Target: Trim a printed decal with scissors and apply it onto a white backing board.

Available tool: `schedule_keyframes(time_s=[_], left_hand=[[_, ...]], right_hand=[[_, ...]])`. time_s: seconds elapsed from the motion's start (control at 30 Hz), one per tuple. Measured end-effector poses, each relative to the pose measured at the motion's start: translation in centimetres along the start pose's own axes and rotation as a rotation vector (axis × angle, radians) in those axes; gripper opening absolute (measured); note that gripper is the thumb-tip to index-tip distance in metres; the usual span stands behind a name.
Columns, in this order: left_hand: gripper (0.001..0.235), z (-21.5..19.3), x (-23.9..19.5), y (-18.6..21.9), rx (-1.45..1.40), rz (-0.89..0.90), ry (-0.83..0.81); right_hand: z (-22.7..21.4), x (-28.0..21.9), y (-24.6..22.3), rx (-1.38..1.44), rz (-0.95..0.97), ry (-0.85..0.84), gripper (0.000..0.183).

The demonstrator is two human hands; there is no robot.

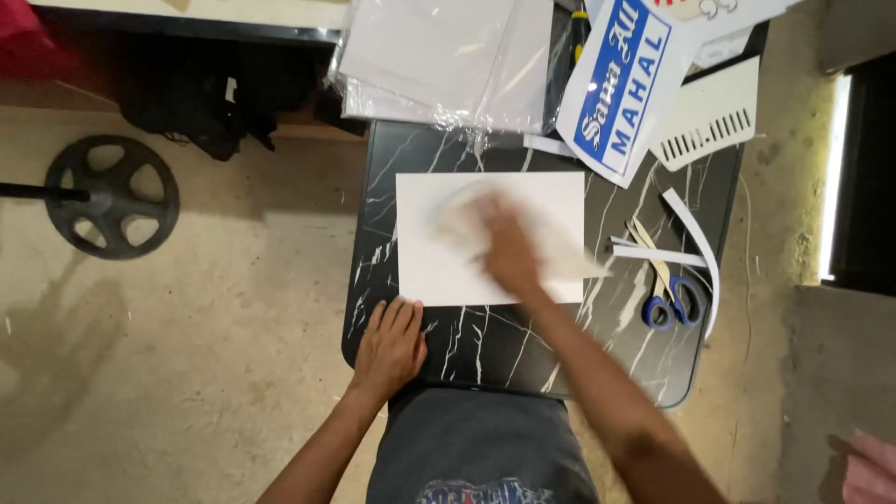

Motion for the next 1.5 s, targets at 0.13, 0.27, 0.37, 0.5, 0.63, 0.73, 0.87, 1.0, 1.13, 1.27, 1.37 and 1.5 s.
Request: schedule_keyframes(time_s=[0.13,0.27,0.37,0.5,0.63,0.73,0.87,1.0,1.13,1.27,1.37,1.5], left_hand=[[0.050,-0.3,0.2,0.1,0.003,0.000,-0.004],[0.052,0.3,-0.6,0.1,-0.033,-0.019,-0.005],[0.048,0.2,-0.2,-0.2,-0.039,-0.032,-0.036],[0.055,0.1,0.2,-0.1,-0.017,0.015,-0.048],[0.053,0.5,-0.6,-0.1,-0.026,-0.001,-0.026],[0.054,0.2,-1.4,0.5,-0.051,-0.022,-0.008],[0.054,-0.5,-0.9,0.4,-0.052,-0.030,-0.031],[0.052,-0.5,-0.3,-0.1,-0.043,-0.015,0.002],[0.051,0.0,-0.8,0.2,-0.093,-0.051,0.041],[0.052,-0.8,-0.6,0.4,-0.129,-0.086,0.036],[0.052,-0.6,-0.6,-0.1,-0.117,-0.089,0.047],[0.050,0.7,-0.7,-0.3,-0.131,-0.117,0.074]], right_hand=[[-4.9,1.1,6.7,-0.280,-0.070,0.480,0.086],[1.9,-0.3,2.1,-0.256,-0.035,0.397,0.086],[4.5,-3.8,-5.4,-0.157,-0.191,0.206,0.090],[3.3,-4.0,-2.5,-0.085,-0.166,0.078,0.097],[-2.8,-1.8,4.6,-0.273,0.121,0.118,0.096],[-2.1,-3.8,5.4,-0.242,0.138,0.315,0.092],[0.1,-8.7,-0.1,-0.129,-0.058,0.166,0.090],[-1.1,-8.7,4.1,-0.206,0.269,-0.055,0.093],[-0.7,-8.8,3.9,-0.029,0.210,0.424,0.093],[4.0,-8.5,-2.4,-0.313,0.019,-0.012,0.092],[2.8,-5.3,-4.7,-0.369,-0.322,-0.094,0.085],[-1.6,1.2,-4.6,-0.186,-0.327,0.121,0.091]])
Point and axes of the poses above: each hand's wrist, its own x-axis towards the middle knuckle, its own z-axis out of the palm, y = z × x, the point moved 6 cm from there along x, towards the middle knuckle, and after that the axes turned 8 degrees about z, right-handed, at the moved point
